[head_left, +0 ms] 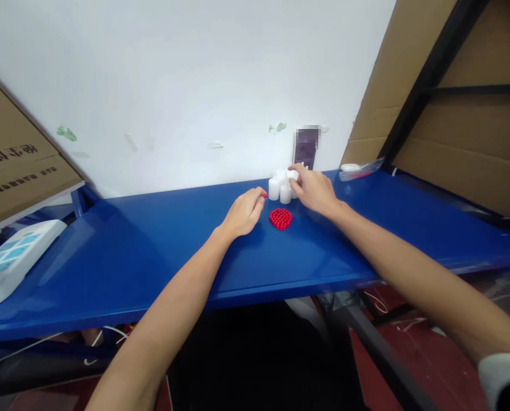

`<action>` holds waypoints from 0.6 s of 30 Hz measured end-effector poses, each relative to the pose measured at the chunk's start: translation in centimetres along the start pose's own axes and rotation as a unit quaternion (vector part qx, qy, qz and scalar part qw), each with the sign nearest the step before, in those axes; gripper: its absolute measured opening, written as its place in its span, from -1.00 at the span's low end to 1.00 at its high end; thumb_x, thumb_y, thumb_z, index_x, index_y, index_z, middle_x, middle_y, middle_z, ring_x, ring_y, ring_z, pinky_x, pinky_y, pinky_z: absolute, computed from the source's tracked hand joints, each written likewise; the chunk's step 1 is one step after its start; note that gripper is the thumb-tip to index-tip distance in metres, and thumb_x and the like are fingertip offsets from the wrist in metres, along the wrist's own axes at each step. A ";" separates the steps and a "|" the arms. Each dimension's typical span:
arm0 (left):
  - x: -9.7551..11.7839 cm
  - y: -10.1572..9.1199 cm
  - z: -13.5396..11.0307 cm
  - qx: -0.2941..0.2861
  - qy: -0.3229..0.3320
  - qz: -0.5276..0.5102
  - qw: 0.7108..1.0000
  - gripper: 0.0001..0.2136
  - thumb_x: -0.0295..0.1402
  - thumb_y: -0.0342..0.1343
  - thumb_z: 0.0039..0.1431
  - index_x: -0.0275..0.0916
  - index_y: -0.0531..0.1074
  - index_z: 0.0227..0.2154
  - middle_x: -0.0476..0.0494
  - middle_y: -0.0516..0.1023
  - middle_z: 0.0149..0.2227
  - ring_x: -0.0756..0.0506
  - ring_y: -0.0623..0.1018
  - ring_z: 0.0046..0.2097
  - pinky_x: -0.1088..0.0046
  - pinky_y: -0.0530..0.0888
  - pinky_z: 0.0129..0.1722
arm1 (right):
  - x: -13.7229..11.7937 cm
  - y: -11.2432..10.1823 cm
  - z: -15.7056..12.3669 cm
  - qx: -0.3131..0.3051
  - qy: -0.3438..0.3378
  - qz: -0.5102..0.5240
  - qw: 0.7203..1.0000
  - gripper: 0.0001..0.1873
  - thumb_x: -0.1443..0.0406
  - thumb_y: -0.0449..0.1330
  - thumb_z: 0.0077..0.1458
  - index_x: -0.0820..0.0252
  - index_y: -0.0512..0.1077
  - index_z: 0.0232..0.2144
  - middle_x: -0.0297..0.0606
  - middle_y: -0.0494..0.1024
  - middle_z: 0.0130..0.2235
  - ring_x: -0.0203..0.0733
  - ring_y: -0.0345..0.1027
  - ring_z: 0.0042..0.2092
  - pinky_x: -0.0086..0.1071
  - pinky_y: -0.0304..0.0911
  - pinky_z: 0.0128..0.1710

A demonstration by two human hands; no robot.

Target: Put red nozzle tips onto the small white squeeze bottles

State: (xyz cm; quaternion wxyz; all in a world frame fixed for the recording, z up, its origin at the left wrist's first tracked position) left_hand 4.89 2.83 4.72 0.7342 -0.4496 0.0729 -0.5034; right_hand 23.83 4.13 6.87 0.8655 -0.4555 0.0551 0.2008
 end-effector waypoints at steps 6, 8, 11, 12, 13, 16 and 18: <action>-0.1 -0.2 -0.1 0.014 -0.014 0.018 1.000 -0.71 -0.23 -0.18 0.48 -0.19 0.38 0.00 -0.13 0.52 -0.21 -0.11 0.50 -0.22 0.31 0.42 -0.14 | -2.9 -1.0 -0.8 0.014 -0.095 0.104 0.990 -0.64 0.18 0.03 0.31 0.18 0.43 -0.48 -0.20 0.54 -0.36 -0.19 0.33 -0.35 -0.29 0.14 -0.27; 0.0 -0.1 -0.2 0.012 -0.005 0.031 0.999 -0.73 -0.25 -0.15 0.47 -0.18 0.41 0.01 -0.14 0.51 -0.17 -0.11 0.50 -0.20 0.30 0.43 -0.12 | -3.7 -0.3 -1.2 -0.053 -0.099 0.148 0.983 -0.62 0.11 0.05 0.33 0.18 0.43 -0.45 -0.28 0.50 -0.45 -0.24 0.29 -0.42 -0.32 0.12 -0.31; 0.1 0.0 -0.2 0.010 0.003 0.039 0.999 -0.75 -0.30 -0.10 0.44 -0.20 0.44 -0.02 -0.15 0.51 -0.16 -0.11 0.51 -0.19 0.31 0.44 -0.13 | -4.8 1.0 -1.7 -0.133 -0.114 0.193 0.965 -0.66 0.04 0.08 0.32 0.17 0.42 -0.29 -0.34 0.47 -0.47 -0.25 0.27 -0.44 -0.34 0.09 -0.37; 0.1 0.0 -0.2 0.013 0.003 0.041 0.999 -0.76 -0.30 -0.10 0.44 -0.21 0.44 -0.04 -0.15 0.51 -0.16 -0.11 0.51 -0.18 0.32 0.44 -0.13 | -5.1 1.2 -1.9 -0.144 -0.126 0.198 0.961 -0.67 0.05 0.07 0.33 0.17 0.40 -0.28 -0.34 0.45 -0.47 -0.25 0.26 -0.44 -0.34 0.08 -0.37; 0.1 -0.1 -0.1 0.018 0.003 0.042 0.999 -0.77 -0.31 -0.09 0.44 -0.22 0.45 -0.06 -0.15 0.51 -0.17 -0.11 0.50 -0.18 0.32 0.44 -0.13 | -5.3 1.4 -2.0 -0.148 -0.139 0.199 0.959 -0.67 0.06 0.04 0.35 0.17 0.38 -0.30 -0.34 0.43 -0.46 -0.25 0.25 -0.43 -0.34 0.08 -0.36; 0.2 -0.3 -0.1 0.024 0.004 0.043 0.999 -0.77 -0.31 -0.09 0.43 -0.23 0.46 -0.11 -0.16 0.50 -0.17 -0.11 0.50 -0.17 0.32 0.44 -0.12 | -5.7 1.4 -2.0 -0.147 -0.155 0.199 0.956 -0.67 0.07 -0.03 0.39 0.15 0.33 -0.29 -0.33 0.40 -0.43 -0.24 0.23 -0.39 -0.32 0.09 -0.32; 0.3 -0.3 0.0 0.017 0.009 0.039 0.999 -0.76 -0.31 -0.10 0.44 -0.23 0.46 -0.12 -0.17 0.49 -0.16 -0.10 0.50 -0.16 0.33 0.44 -0.11 | -5.8 1.3 -2.0 -0.149 -0.156 0.203 0.955 -0.69 0.06 -0.04 0.39 0.14 0.31 -0.26 -0.31 0.42 -0.39 -0.21 0.24 -0.36 -0.31 0.11 -0.29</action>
Point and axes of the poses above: each hand's wrist, its own z-axis towards the middle knuckle, its own y-axis out of the palm, x = y × z, the point moved 7 cm from there along z, towards the middle knuckle
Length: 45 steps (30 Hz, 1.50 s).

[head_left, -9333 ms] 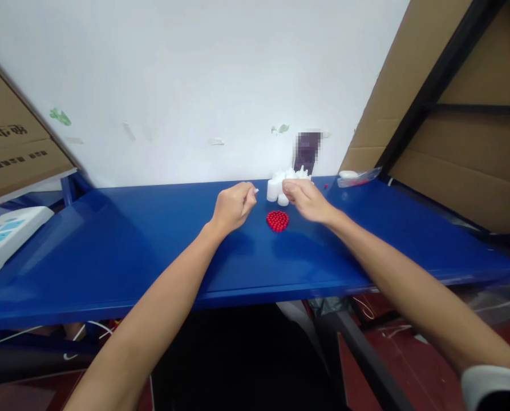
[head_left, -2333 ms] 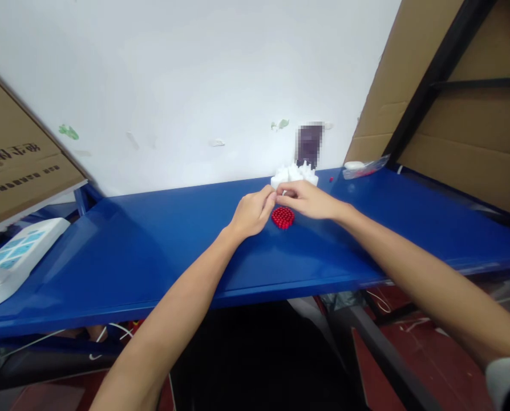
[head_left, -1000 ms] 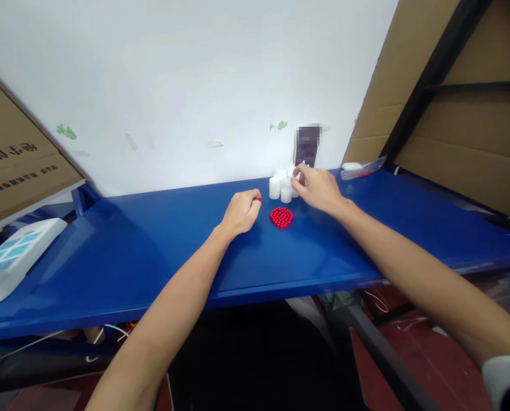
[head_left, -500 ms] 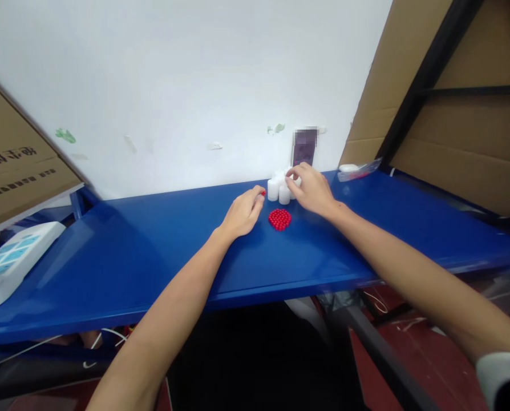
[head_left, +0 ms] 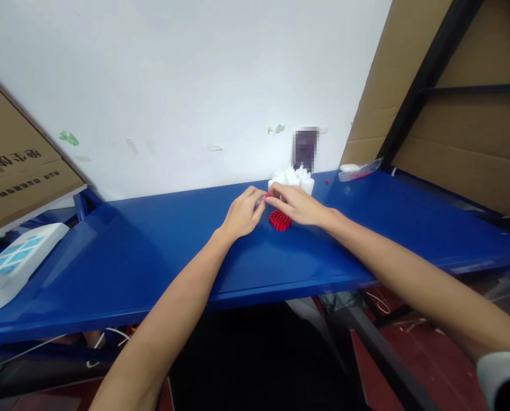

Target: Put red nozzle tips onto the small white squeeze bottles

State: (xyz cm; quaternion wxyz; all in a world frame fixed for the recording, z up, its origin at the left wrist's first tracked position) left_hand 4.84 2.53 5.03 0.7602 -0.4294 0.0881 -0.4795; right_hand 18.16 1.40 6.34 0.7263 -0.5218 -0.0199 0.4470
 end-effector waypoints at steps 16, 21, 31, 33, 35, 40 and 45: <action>1.3 0.7 0.2 -0.001 0.001 0.031 1.000 -0.78 -0.33 -0.11 0.42 -0.23 0.44 -0.18 -0.15 0.45 -0.20 -0.09 0.46 -0.20 0.35 0.43 -0.14 | -0.1 0.2 0.6 0.017 0.012 0.001 1.000 -0.74 0.25 -0.07 0.29 0.08 0.08 -0.48 -0.37 0.24 -0.48 -0.25 0.11 -0.42 -0.32 0.01 -0.35; 1.4 1.2 0.5 -0.003 -0.016 0.051 0.999 -0.77 -0.29 -0.11 0.44 -0.22 0.42 -0.25 -0.12 0.43 -0.27 -0.09 0.44 -0.26 0.35 0.39 -0.23 | 0.3 0.3 0.8 0.028 0.044 0.043 0.998 -0.73 0.27 -0.06 0.25 0.08 0.10 -0.53 -0.37 0.24 -0.51 -0.25 0.14 -0.42 -0.32 0.03 -0.35; -1.8 -1.8 -0.1 0.093 -0.075 0.048 0.992 -0.67 -0.16 -0.10 0.46 -0.21 0.40 -0.35 -0.07 0.45 -0.38 -0.05 0.40 -0.33 0.37 0.30 -0.26 | 3.1 -1.9 0.1 0.013 0.101 -0.050 0.994 -0.73 0.25 -0.02 0.27 0.11 0.19 -0.50 -0.29 0.37 -0.47 -0.19 0.23 -0.37 -0.30 0.07 -0.33; -2.2 -1.6 -0.2 0.083 -0.079 0.044 0.993 -0.69 -0.17 -0.09 0.45 -0.21 0.39 -0.35 -0.07 0.45 -0.38 -0.05 0.40 -0.34 0.38 0.29 -0.27 | 3.5 -1.3 -0.2 -0.069 0.091 -0.114 0.987 -0.78 0.24 0.03 0.26 0.13 0.27 -0.45 -0.26 0.44 -0.44 -0.19 0.26 -0.38 -0.31 0.07 -0.33; -2.3 -1.2 -0.2 0.065 -0.072 0.040 0.994 -0.68 -0.16 -0.10 0.45 -0.21 0.39 -0.35 -0.07 0.44 -0.38 -0.05 0.40 -0.34 0.38 0.29 -0.27 | 4.1 -0.8 -0.6 -0.134 0.091 -0.146 0.976 -0.80 0.23 0.04 0.27 0.15 0.33 -0.40 -0.24 0.47 -0.42 -0.19 0.28 -0.39 -0.31 0.09 -0.32; -2.1 -0.5 -0.2 0.039 -0.062 0.035 0.997 -0.67 -0.15 -0.13 0.46 -0.21 0.38 -0.35 -0.07 0.43 -0.38 -0.07 0.40 -0.33 0.38 0.29 -0.27 | 5.4 -1.0 -0.9 -0.160 0.120 -0.191 0.961 -0.78 0.24 0.03 0.29 0.18 0.45 -0.23 -0.14 0.56 -0.33 -0.11 0.38 -0.32 -0.29 0.17 -0.29; -2.1 -0.5 -0.1 0.027 -0.062 0.039 0.997 -0.65 -0.16 -0.18 0.47 -0.20 0.33 -0.39 -0.07 0.42 -0.39 -0.07 0.40 -0.33 0.38 0.28 -0.28 | 6.1 -0.2 -1.1 -0.186 0.134 -0.181 0.956 -0.75 0.30 0.04 0.26 0.19 0.51 -0.19 -0.10 0.61 -0.27 -0.05 0.47 -0.25 -0.24 0.26 -0.19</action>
Point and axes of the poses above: each hand's wrist, its own z-axis towards the middle knuckle, its own y-axis out of the palm, x = y × z, the point moved 7 cm from there along z, towards the middle knuckle
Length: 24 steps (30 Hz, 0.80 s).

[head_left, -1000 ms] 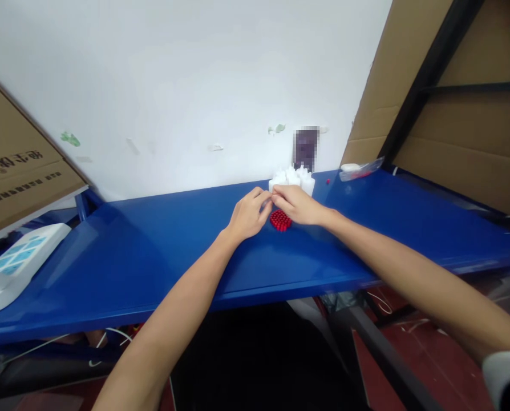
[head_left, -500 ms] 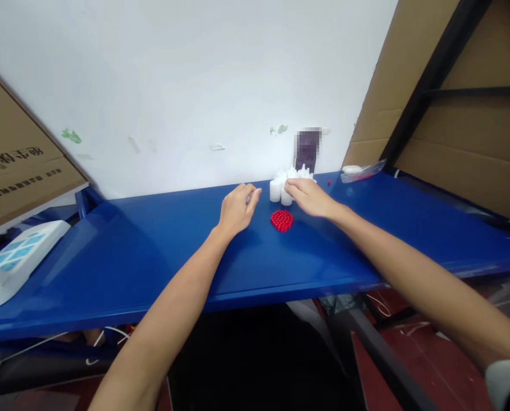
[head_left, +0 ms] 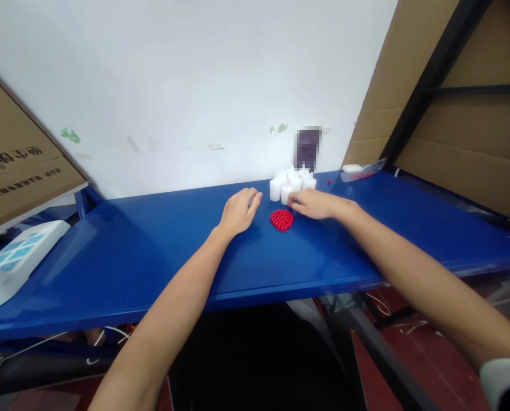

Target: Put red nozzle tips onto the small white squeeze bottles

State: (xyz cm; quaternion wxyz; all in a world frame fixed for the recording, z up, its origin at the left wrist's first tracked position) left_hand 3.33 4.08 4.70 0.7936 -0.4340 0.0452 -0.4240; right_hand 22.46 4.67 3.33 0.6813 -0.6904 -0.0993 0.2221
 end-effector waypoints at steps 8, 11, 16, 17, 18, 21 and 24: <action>0.3 0.3 0.0 -0.027 0.009 0.002 1.000 -0.63 -0.19 -0.18 0.48 -0.20 0.27 -0.45 -0.07 0.41 -0.42 -0.08 0.40 -0.36 0.37 0.27 -0.30 | -0.4 0.3 0.3 0.011 -0.016 0.014 1.000 -0.72 0.25 0.03 0.31 0.18 0.50 -0.34 -0.10 0.61 -0.32 -0.06 0.46 -0.29 -0.23 0.26 -0.21; 0.4 0.4 0.0 -0.034 0.009 -0.005 0.999 -0.64 -0.20 -0.18 0.48 -0.20 0.28 -0.44 -0.07 0.42 -0.42 -0.07 0.41 -0.35 0.36 0.28 -0.28 | -0.6 0.4 0.3 0.007 -0.020 -0.006 1.000 -0.69 0.24 0.00 0.33 0.18 0.48 -0.36 -0.12 0.60 -0.35 -0.09 0.44 -0.33 -0.24 0.24 -0.24; 0.2 0.6 0.0 -0.040 0.006 -0.010 0.999 -0.63 -0.19 -0.19 0.48 -0.20 0.31 -0.43 -0.07 0.45 -0.41 -0.07 0.43 -0.34 0.37 0.30 -0.28 | -0.6 0.4 0.2 0.012 -0.012 -0.027 0.999 -0.70 0.22 0.01 0.32 0.18 0.47 -0.36 -0.15 0.54 -0.43 -0.12 0.38 -0.40 -0.25 0.20 -0.33; 0.2 0.6 0.0 -0.041 0.006 -0.011 0.999 -0.63 -0.19 -0.20 0.48 -0.20 0.31 -0.43 -0.07 0.45 -0.41 -0.07 0.43 -0.34 0.37 0.30 -0.27 | -0.6 0.3 0.2 0.015 -0.012 -0.025 0.999 -0.70 0.21 0.01 0.32 0.18 0.48 -0.34 -0.14 0.54 -0.43 -0.11 0.38 -0.40 -0.25 0.20 -0.33; 0.2 0.6 0.0 -0.041 0.006 -0.012 0.999 -0.63 -0.19 -0.20 0.48 -0.20 0.31 -0.43 -0.07 0.45 -0.40 -0.07 0.43 -0.33 0.37 0.30 -0.27 | -0.6 0.2 0.1 0.019 -0.013 -0.022 0.999 -0.70 0.21 0.02 0.32 0.18 0.49 -0.32 -0.13 0.56 -0.42 -0.11 0.40 -0.39 -0.24 0.21 -0.31; 0.2 0.6 0.0 -0.043 0.006 -0.013 0.999 -0.63 -0.19 -0.20 0.48 -0.20 0.30 -0.43 -0.07 0.45 -0.40 -0.07 0.43 -0.33 0.37 0.28 -0.27 | -0.5 -0.2 0.0 0.020 -0.012 -0.009 1.000 -0.71 0.24 0.03 0.30 0.20 0.54 -0.25 -0.09 0.61 -0.32 -0.08 0.45 -0.31 -0.23 0.25 -0.25; 0.3 0.5 -0.1 -0.045 0.002 -0.012 0.999 -0.64 -0.19 -0.19 0.48 -0.20 0.28 -0.44 -0.06 0.44 -0.41 -0.07 0.42 -0.34 0.36 0.27 -0.27 | -0.3 -0.6 -0.3 0.007 -0.003 0.001 1.000 -0.70 0.30 0.04 0.26 0.22 0.57 -0.19 -0.08 0.64 -0.24 -0.06 0.48 -0.24 -0.23 0.28 -0.19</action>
Point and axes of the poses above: each hand's wrist, its own z-axis towards the middle knuckle, its own y-axis out of the palm, x = y × z, the point moved 7 cm from there along z, towards the middle knuckle
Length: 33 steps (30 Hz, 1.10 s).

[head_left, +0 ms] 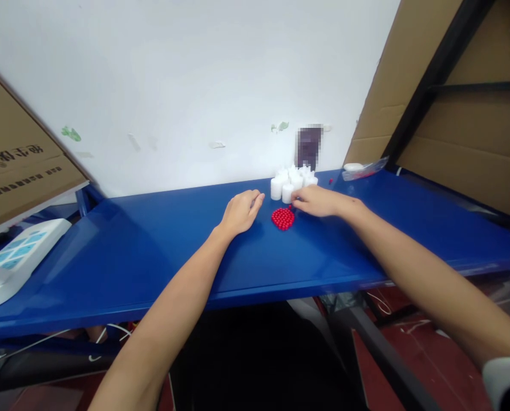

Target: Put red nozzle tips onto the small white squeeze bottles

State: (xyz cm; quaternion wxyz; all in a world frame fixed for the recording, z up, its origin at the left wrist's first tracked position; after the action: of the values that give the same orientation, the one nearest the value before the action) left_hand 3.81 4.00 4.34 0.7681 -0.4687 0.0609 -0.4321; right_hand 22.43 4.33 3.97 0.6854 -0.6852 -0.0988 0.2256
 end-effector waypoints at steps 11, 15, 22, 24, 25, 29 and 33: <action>0.1 0.1 0.0 -0.014 -0.006 0.005 1.000 -0.63 -0.20 -0.19 0.48 -0.21 0.31 -0.43 -0.08 0.46 -0.39 -0.09 0.45 -0.32 0.36 0.28 -0.25 | -0.3 0.8 0.3 -0.031 -0.023 0.040 0.998 -0.68 0.37 0.04 0.25 0.26 0.54 -0.06 -0.06 0.65 -0.08 -0.05 0.51 -0.09 -0.26 0.32 -0.05; 0.2 0.2 0.0 -0.019 -0.002 0.009 1.000 -0.63 -0.19 -0.20 0.48 -0.21 0.32 -0.42 -0.08 0.46 -0.39 -0.08 0.44 -0.32 0.36 0.27 -0.26 | -0.4 1.2 0.5 -0.028 -0.036 0.060 0.997 -0.68 0.40 0.05 0.22 0.25 0.52 -0.05 -0.08 0.64 -0.12 -0.07 0.49 -0.13 -0.27 0.31 -0.08; 0.2 0.2 0.0 -0.025 -0.003 0.008 1.000 -0.63 -0.18 -0.20 0.48 -0.21 0.32 -0.42 -0.08 0.46 -0.38 -0.08 0.44 -0.32 0.36 0.27 -0.26 | -0.8 1.2 0.5 -0.034 -0.046 0.074 0.996 -0.67 0.42 0.03 0.21 0.26 0.50 -0.06 -0.11 0.63 -0.18 -0.10 0.45 -0.20 -0.31 0.26 -0.16; 0.2 0.3 0.0 -0.026 -0.003 0.009 1.000 -0.63 -0.18 -0.20 0.48 -0.21 0.33 -0.42 -0.08 0.47 -0.38 -0.08 0.44 -0.32 0.36 0.28 -0.26 | -0.9 1.2 0.4 -0.037 -0.052 0.081 0.995 -0.67 0.43 0.04 0.19 0.25 0.50 -0.05 -0.12 0.63 -0.19 -0.11 0.44 -0.22 -0.31 0.25 -0.18; 0.2 0.3 0.0 -0.027 -0.004 0.010 1.000 -0.63 -0.18 -0.20 0.48 -0.21 0.33 -0.41 -0.08 0.47 -0.38 -0.08 0.44 -0.32 0.36 0.28 -0.26 | -1.0 1.1 0.4 -0.036 -0.054 0.085 0.994 -0.66 0.43 0.05 0.18 0.25 0.49 -0.04 -0.12 0.63 -0.18 -0.11 0.44 -0.21 -0.31 0.25 -0.17; 0.2 0.3 0.0 -0.031 -0.006 0.010 0.999 -0.63 -0.19 -0.20 0.48 -0.21 0.33 -0.41 -0.09 0.47 -0.38 -0.09 0.45 -0.32 0.35 0.28 -0.25 | -0.9 0.7 0.2 -0.021 -0.050 0.093 0.994 -0.65 0.43 0.06 0.17 0.24 0.48 -0.03 -0.09 0.62 -0.10 -0.08 0.45 -0.13 -0.30 0.25 -0.11; 0.2 0.4 -0.1 -0.034 -0.008 0.012 0.999 -0.63 -0.18 -0.20 0.48 -0.21 0.33 -0.41 -0.09 0.47 -0.38 -0.09 0.45 -0.31 0.35 0.28 -0.25 | -0.9 0.7 0.2 -0.036 -0.038 0.085 0.995 -0.73 0.42 0.05 0.18 0.24 0.49 -0.13 -0.12 0.61 -0.20 -0.12 0.41 -0.23 -0.32 0.22 -0.20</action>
State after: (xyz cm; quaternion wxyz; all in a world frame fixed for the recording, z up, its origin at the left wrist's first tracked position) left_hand 4.14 3.85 4.08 0.7575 -0.4972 0.0747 -0.4165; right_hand 21.41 4.04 3.43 0.6341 -0.7064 -0.0746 0.3055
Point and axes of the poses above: each hand's wrist, its own z-axis towards the middle knuckle, its own y-axis out of the palm, x = y × z, the point moved 7 cm from there along z, towards the middle knuckle
